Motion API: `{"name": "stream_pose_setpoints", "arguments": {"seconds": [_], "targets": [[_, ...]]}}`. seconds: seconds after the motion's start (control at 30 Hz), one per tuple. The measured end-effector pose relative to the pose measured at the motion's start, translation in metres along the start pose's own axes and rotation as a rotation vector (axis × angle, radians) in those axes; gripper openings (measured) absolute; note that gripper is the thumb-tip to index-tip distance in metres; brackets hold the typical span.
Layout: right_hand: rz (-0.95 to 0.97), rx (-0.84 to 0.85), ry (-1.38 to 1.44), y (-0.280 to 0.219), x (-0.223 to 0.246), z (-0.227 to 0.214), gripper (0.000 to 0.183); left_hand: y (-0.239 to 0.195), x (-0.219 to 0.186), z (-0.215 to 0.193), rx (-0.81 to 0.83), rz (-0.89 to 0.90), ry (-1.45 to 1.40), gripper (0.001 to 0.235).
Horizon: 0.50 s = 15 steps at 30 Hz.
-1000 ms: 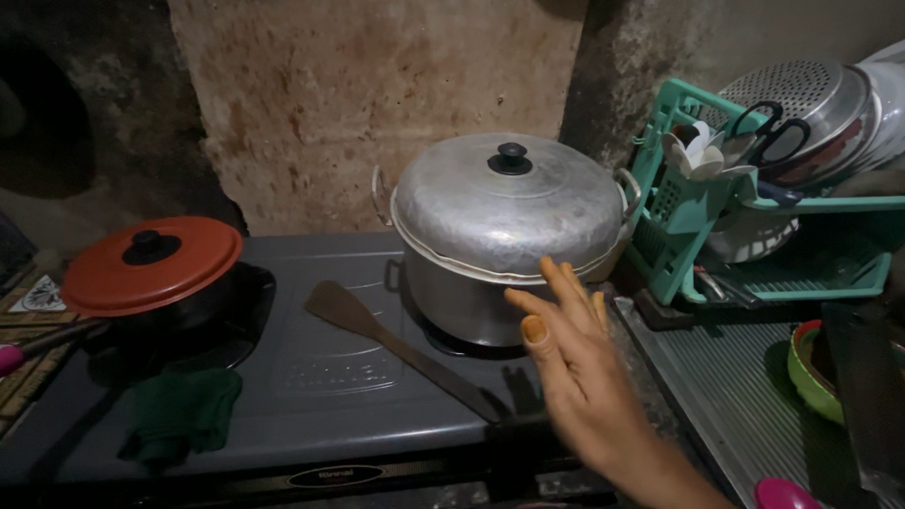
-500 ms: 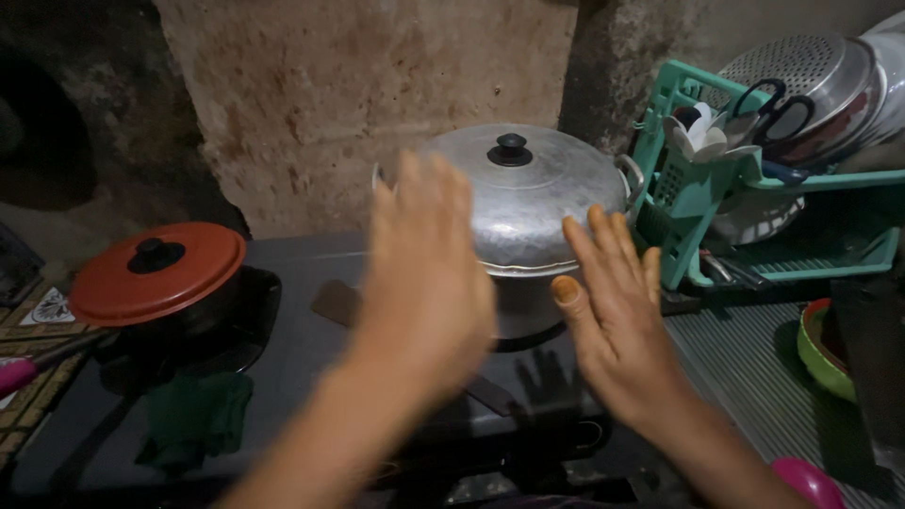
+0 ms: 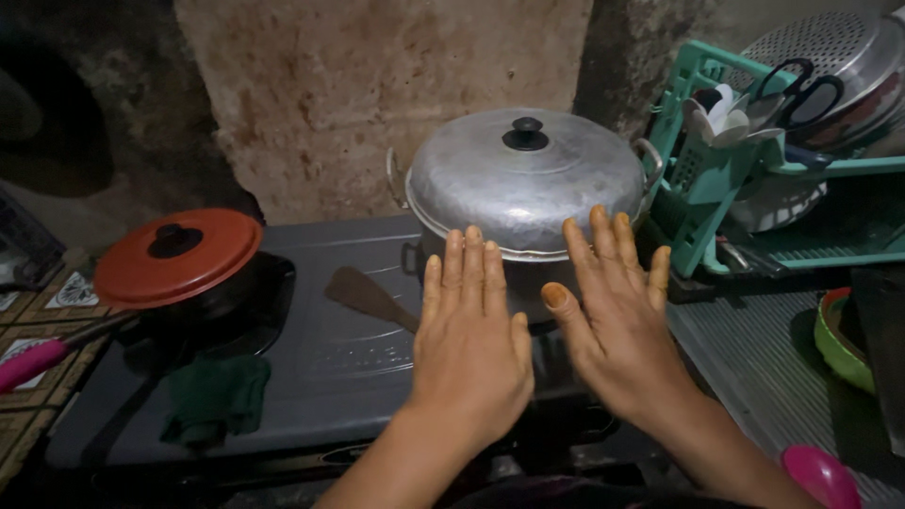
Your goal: The person removes the lid from a pot on a gas stove and stirs a yellow liquid with a wooden spatula. The person continues to stir the contents of the pot for the remainder of the clip.
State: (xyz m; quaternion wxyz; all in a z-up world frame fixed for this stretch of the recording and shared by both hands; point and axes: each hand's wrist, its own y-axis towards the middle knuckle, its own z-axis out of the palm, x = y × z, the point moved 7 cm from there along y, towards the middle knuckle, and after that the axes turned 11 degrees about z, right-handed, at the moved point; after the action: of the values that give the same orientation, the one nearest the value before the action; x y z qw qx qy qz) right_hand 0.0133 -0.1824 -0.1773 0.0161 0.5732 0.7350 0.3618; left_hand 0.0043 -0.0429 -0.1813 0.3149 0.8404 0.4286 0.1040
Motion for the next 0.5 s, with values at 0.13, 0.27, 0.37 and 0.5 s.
{"name": "stream_pose_setpoints", "arguments": {"seconds": [0.13, 0.27, 0.37, 0.5], "targets": [[-0.009, 0.004, -0.010, -0.002, 0.003, 0.004, 0.067, 0.000, 0.003, -0.006, -0.038, 0.003, 0.036, 0.073], [-0.011, 0.001, -0.024, -0.005, 0.005, 0.009, 0.067, -0.002, 0.005, -0.008, -0.028, -0.005, 0.032, 0.073], [-0.019, -0.006, -0.034, -0.006, 0.006, 0.011, 0.066, -0.002, 0.004, -0.010, -0.029, -0.002, 0.021, 0.072], [-0.017, -0.010, -0.037, -0.004, 0.006, 0.009, 0.067, 0.006, 0.003, -0.014, -0.052, 0.029, 0.045, 0.072]]}}
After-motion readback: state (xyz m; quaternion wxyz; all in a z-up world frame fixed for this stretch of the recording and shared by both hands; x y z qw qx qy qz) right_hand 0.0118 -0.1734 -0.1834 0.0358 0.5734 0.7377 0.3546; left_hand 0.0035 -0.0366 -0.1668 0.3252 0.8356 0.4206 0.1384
